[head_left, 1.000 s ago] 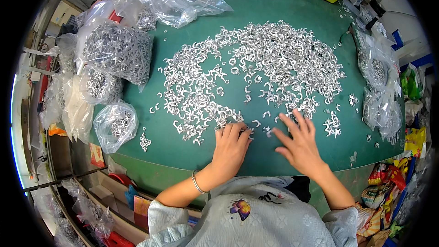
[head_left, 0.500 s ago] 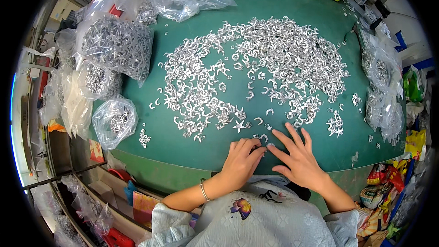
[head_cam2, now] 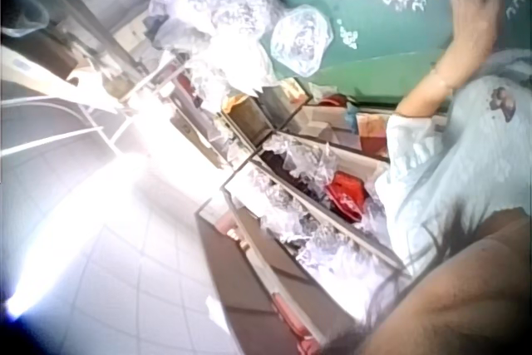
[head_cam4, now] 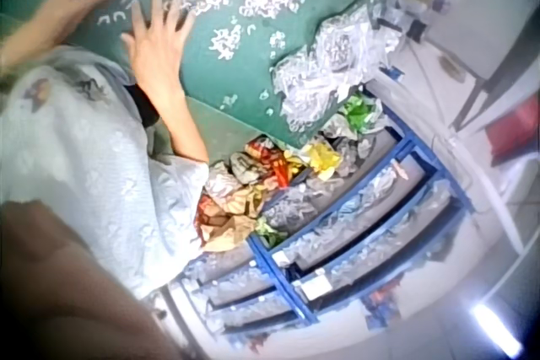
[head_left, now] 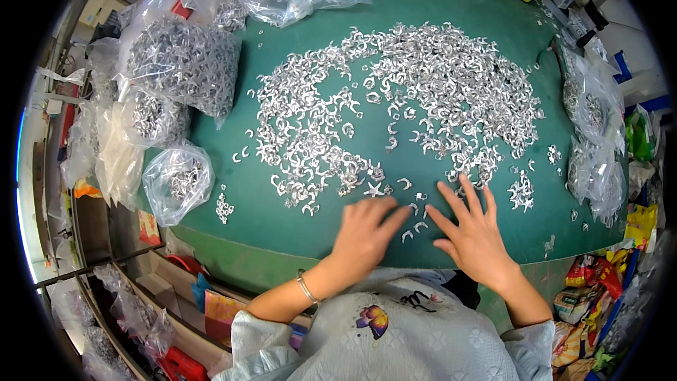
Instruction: The person sorts and organizes small crescent-shaped and star-shaped metal components on a workbench by hand.
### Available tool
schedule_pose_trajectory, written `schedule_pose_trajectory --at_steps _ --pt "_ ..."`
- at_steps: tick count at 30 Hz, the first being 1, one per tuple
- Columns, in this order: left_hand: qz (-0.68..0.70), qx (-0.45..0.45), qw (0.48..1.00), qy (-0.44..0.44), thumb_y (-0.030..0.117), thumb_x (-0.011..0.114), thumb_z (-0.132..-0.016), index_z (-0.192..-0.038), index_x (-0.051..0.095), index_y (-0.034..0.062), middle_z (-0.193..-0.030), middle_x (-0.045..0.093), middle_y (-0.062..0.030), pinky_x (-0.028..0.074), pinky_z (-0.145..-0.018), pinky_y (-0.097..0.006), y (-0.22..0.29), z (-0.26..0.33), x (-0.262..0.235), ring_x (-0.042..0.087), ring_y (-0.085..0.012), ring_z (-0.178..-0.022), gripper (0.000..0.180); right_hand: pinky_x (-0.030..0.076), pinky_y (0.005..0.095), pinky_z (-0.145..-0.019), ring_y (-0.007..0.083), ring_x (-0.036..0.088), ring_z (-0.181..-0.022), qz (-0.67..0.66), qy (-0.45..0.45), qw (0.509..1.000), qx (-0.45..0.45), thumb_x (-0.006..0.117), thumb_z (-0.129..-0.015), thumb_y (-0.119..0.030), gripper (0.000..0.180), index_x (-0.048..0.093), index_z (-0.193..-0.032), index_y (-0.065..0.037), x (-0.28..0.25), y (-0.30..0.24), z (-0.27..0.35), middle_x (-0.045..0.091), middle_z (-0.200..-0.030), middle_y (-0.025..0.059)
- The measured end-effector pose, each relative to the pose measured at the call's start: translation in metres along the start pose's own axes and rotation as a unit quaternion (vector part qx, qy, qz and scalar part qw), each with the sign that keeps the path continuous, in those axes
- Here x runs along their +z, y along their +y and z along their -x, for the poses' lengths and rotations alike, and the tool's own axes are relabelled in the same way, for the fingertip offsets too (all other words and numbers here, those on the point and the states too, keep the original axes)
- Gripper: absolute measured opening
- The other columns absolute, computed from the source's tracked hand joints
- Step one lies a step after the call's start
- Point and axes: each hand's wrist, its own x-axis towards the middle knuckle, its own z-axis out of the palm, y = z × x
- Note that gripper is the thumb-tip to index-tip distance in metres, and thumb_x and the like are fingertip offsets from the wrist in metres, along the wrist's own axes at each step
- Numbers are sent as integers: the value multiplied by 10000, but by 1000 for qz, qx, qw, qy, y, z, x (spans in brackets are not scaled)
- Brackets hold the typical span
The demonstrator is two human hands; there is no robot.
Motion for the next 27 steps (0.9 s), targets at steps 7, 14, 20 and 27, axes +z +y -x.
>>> schedule_pose_trajectory --at_steps 7,14,20,27 --pt "-66 -7 998 -6 -2 613 -751 -1191 609 5 -1188 565 -106 396 -856 -386 0 -1 3 537 -277 -1055 440 194 619 -1107 381 222 -1431 -16 46 998 -29 713 -820 -298 520 591 -1298 -133 -9 1 -31 365 -1488 122" --pt "2 -4 1000 -21 -21 629 -746 -1202 589 -18 -1274 541 -124 385 -835 -400 7 20 0 528 -288 -1107 457 191 632 -1098 383 214 -1432 6 38 999 8 725 -813 -294 539 580 -1318 -173 6 9 -17 336 -1503 126" --pt "-101 -41 994 -20 -29 609 -754 -1228 570 -22 -1319 517 -123 343 -836 -430 6 11 5 493 -283 -1154 475 186 631 -1100 393 218 -1424 -12 74 997 3 720 -817 -306 549 568 -1328 -175 8 0 -38 335 -1501 133" --pt "-103 -96 990 -18 -26 611 -778 -1250 551 -26 -1350 485 -132 331 -898 -430 -6 32 -10 470 -303 -1177 476 179 628 -1109 383 203 -1436 -37 -15 998 -39 704 -832 -338 519 586 -1308 -170 2 0 -20 336 -1505 117"
